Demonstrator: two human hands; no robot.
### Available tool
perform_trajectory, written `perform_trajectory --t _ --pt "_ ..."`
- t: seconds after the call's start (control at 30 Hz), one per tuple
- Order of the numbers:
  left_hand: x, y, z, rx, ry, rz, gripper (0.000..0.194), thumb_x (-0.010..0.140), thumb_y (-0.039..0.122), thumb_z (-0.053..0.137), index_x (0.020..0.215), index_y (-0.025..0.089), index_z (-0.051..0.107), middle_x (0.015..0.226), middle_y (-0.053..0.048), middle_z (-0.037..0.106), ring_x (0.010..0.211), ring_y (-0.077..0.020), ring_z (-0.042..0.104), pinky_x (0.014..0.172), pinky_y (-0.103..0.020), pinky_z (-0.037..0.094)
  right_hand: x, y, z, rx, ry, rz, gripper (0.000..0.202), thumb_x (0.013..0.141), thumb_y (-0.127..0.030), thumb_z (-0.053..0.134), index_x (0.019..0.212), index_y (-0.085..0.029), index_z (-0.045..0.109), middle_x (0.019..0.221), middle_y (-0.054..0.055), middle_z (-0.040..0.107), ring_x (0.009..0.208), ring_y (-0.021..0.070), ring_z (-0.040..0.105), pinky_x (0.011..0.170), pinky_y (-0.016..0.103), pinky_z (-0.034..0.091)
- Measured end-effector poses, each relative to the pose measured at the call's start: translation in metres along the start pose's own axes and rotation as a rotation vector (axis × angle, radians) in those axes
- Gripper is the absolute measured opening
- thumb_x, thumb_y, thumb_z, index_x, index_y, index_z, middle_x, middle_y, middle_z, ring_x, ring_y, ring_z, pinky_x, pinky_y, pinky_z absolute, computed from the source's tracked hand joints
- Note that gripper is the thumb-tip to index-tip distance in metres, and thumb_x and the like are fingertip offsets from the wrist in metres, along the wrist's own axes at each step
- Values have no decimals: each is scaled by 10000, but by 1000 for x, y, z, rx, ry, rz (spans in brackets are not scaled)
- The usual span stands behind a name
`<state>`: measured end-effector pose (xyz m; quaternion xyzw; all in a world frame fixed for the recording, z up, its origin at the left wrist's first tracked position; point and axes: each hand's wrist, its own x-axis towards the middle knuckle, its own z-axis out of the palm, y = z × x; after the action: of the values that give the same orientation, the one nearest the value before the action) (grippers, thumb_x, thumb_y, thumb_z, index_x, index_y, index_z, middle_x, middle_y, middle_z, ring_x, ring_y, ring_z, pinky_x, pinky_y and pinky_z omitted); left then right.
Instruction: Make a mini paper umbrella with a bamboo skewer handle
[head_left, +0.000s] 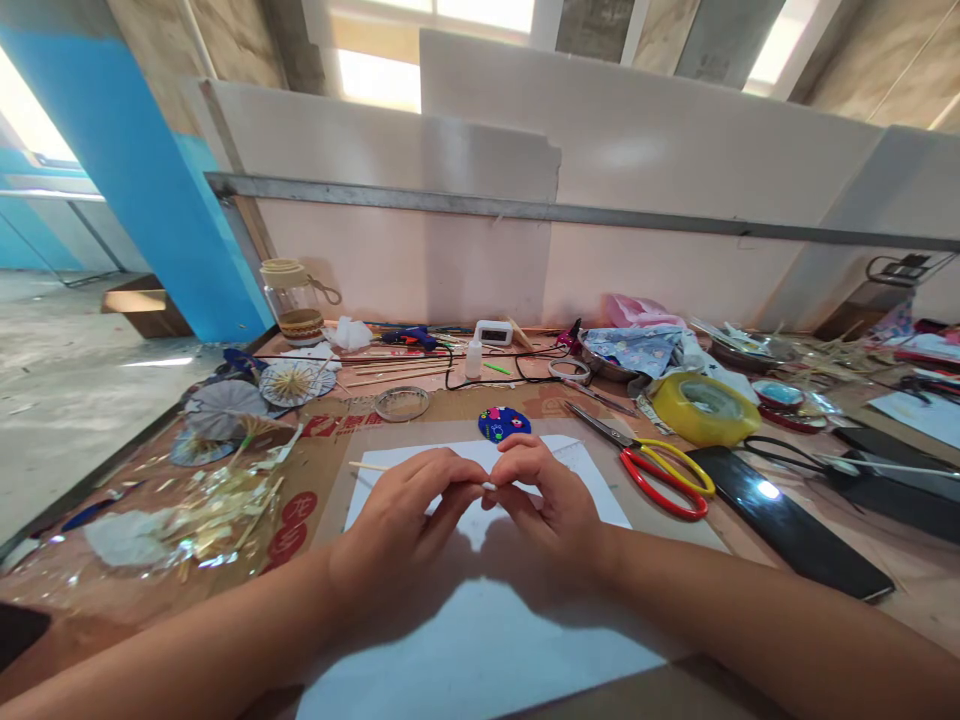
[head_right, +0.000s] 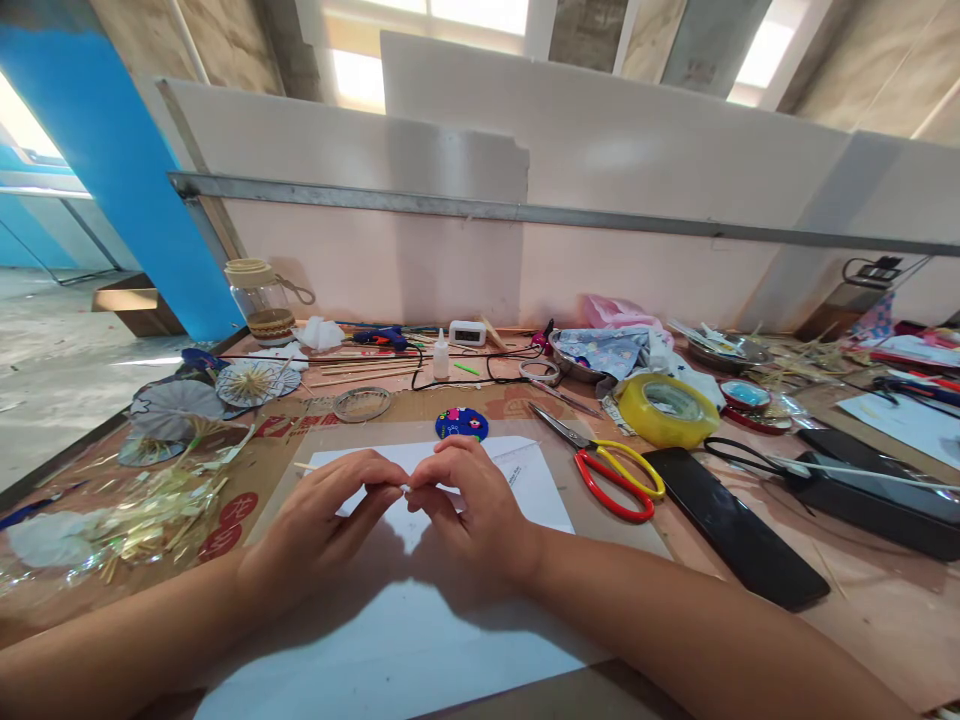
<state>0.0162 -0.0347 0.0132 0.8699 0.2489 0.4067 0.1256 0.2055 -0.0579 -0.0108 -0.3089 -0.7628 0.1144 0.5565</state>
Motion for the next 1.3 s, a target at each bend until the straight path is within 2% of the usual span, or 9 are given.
perform_trajectory --t 0.13,0.23,0.37,0.57,0.7,0.93,1.07,1.3 --pt "-3 1 2 10 18 -51 101 971 177 528 968 229 614 834 22 688 746 -118 633 738 -233 481 -2 1 1 45 18 59 178 932 -114 541 1001 -277 555 719 -8 700 937 214 632 835 382 515" --pt "-3 2 2 6 22 -68 97 967 182 535 950 228 619 819 22 684 751 -124 630 743 -239 478 -2 2 1 56 -1 18 186 964 -147 529 1080 -279 588 768 -3 711 821 191 661 871 408 509" --pt "-3 2 2 -4 2 -84 114 977 181 524 944 232 620 830 30 683 762 -118 630 759 -238 466 0 3 1 21 25 -48 176 949 -113 530 1006 -272 582 735 -22 705 714 168 644 911 431 489" --pt "-3 3 4 2 -11 -130 108 986 209 518 964 238 620 864 21 696 792 -134 646 777 -259 472 -1 2 2 16 44 8 221 903 -61 534 956 -274 559 708 -27 701 801 190 631 883 409 491" --pt "-1 1 4 7 5 -100 129 986 235 500 942 230 621 819 18 703 735 -132 653 736 -250 495 -1 3 1 8 27 8 207 897 -69 536 936 -271 554 688 -28 703 778 194 632 883 418 489" --pt "0 0 0 42 -39 -11 143 982 187 466 951 226 600 826 14 703 707 -128 646 706 -234 503 0 3 -1 -16 24 -30 145 909 -126 582 926 -269 563 722 -19 704 735 186 637 903 432 502" --pt "-5 1 2 25 -53 -54 150 995 163 454 994 235 585 859 16 674 773 -131 631 753 -232 482 1 2 -1 -39 18 -51 86 935 -190 594 917 -268 562 721 -16 677 725 183 626 890 421 515" --pt "-6 2 2 -7 -96 -69 169 1005 138 428 970 238 560 852 36 632 787 -114 604 775 -217 453 -1 0 0 20 1 -29 188 943 -103 548 1001 -279 575 757 -42 707 768 157 637 933 394 469"
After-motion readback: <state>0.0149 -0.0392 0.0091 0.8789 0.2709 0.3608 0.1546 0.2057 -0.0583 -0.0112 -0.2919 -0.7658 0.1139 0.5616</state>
